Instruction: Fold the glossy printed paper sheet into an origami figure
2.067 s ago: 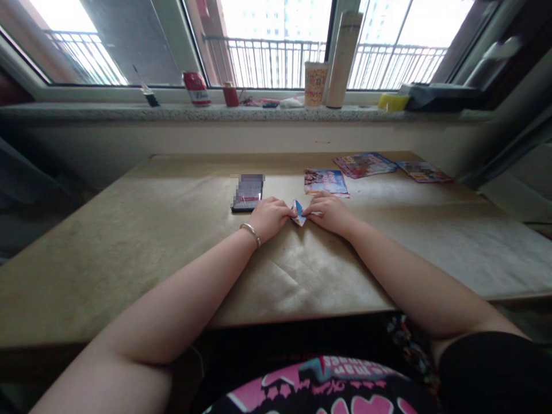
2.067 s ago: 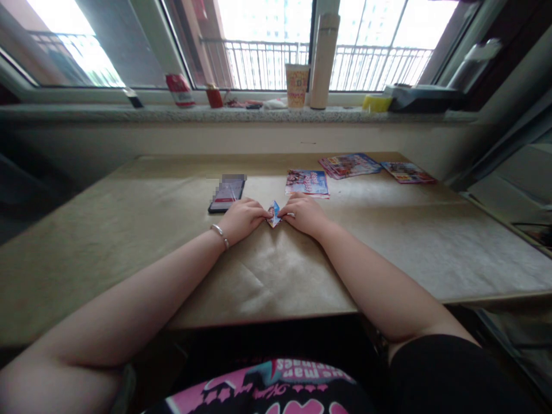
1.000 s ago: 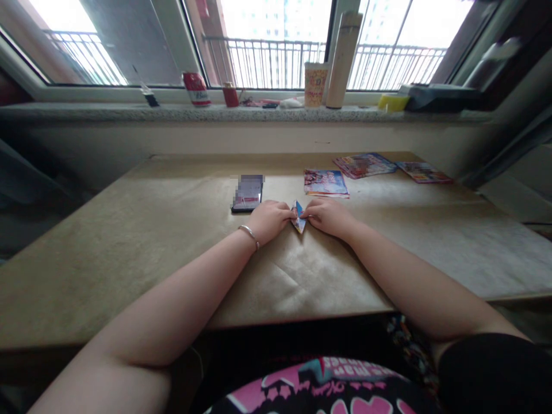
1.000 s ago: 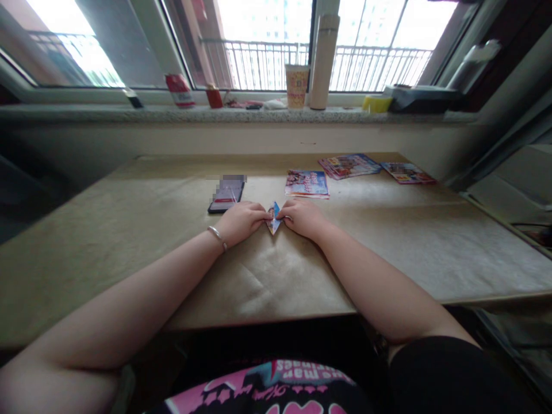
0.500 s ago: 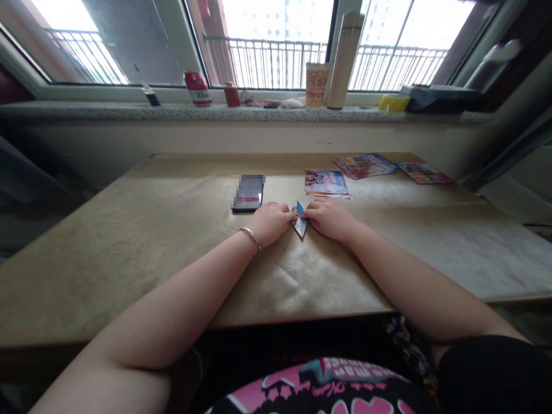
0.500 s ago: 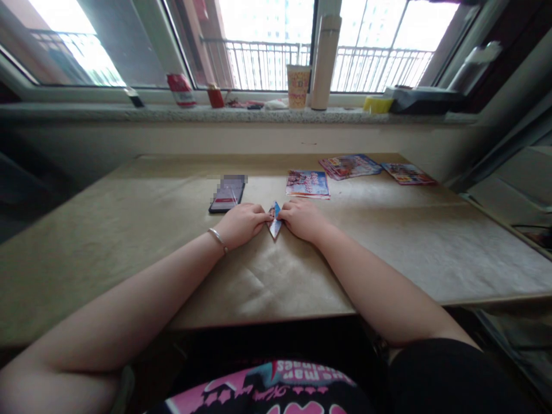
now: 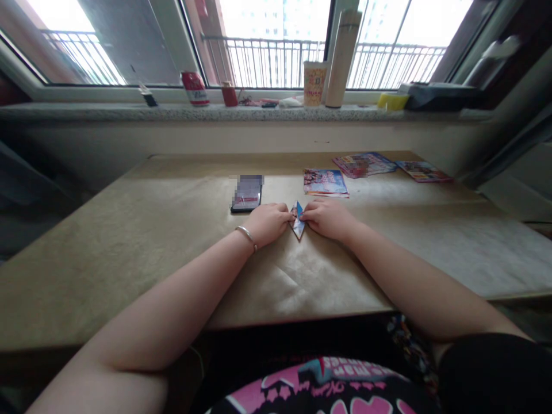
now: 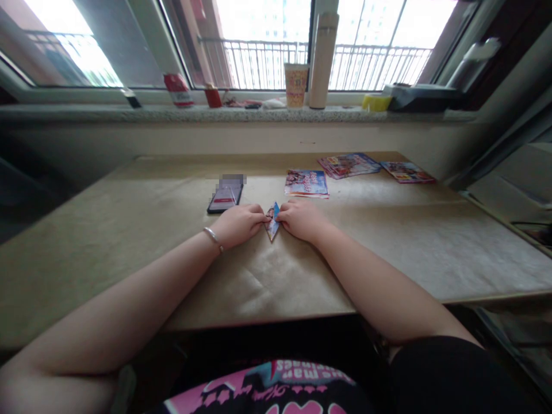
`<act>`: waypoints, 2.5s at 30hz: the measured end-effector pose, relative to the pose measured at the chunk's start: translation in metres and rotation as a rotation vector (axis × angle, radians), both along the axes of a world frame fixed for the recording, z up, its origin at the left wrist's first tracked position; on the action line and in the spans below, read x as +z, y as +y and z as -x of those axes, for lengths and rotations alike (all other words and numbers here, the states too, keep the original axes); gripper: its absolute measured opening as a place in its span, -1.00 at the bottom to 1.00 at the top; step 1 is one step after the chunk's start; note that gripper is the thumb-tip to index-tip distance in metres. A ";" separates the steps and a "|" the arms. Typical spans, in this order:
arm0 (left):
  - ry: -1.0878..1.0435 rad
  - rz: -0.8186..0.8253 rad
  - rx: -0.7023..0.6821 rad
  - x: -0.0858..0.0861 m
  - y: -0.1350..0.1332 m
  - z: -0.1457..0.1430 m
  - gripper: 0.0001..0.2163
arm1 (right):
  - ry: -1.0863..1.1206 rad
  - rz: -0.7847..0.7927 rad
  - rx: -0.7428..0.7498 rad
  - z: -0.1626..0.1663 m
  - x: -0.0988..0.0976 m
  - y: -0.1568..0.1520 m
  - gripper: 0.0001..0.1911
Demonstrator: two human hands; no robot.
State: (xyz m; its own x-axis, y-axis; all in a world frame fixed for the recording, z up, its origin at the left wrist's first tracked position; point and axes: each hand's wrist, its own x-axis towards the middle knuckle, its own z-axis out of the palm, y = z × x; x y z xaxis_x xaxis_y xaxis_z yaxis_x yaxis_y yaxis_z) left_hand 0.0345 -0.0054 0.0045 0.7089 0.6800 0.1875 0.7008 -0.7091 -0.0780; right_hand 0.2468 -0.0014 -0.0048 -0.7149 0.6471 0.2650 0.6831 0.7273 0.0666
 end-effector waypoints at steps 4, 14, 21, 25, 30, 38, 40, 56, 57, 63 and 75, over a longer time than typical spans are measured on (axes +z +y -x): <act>0.068 -0.006 0.015 0.004 -0.003 -0.002 -0.72 | -0.066 -0.010 0.014 -0.001 0.006 -0.003 -0.70; -0.061 0.072 0.027 -0.002 0.003 0.008 -0.70 | 0.117 0.043 0.082 -0.012 0.003 0.005 -0.72; -0.063 0.096 0.013 0.002 0.004 0.008 -0.71 | 0.119 0.070 0.116 -0.015 0.004 0.007 -0.70; -0.064 0.128 -0.019 0.002 0.006 0.014 -0.69 | 0.131 0.103 0.121 -0.022 0.004 0.010 -0.71; -0.101 0.226 -0.106 0.002 0.012 0.020 -0.70 | 0.128 0.113 0.149 -0.026 0.003 0.013 -0.70; -0.140 0.251 -0.214 -0.001 0.016 0.027 -0.70 | 0.207 0.226 0.094 -0.031 -0.005 0.020 -0.75; -0.146 0.211 -0.212 -0.002 0.014 0.025 -0.71 | 0.225 0.228 0.059 -0.028 -0.005 0.018 -0.76; -0.193 0.148 -0.187 -0.012 0.013 0.015 -0.79 | 0.140 0.113 -0.197 -0.010 -0.009 0.008 -0.50; -0.199 0.152 -0.189 -0.012 0.014 0.016 -0.79 | 0.150 0.119 -0.196 -0.010 -0.011 0.009 -0.51; -0.259 0.184 -0.185 -0.013 0.014 0.018 -0.80 | 0.287 0.178 -0.127 -0.014 -0.018 0.017 -0.61; -0.460 0.061 -0.004 -0.015 0.011 0.015 -0.55 | 0.686 0.455 -0.012 -0.007 -0.019 0.013 -0.69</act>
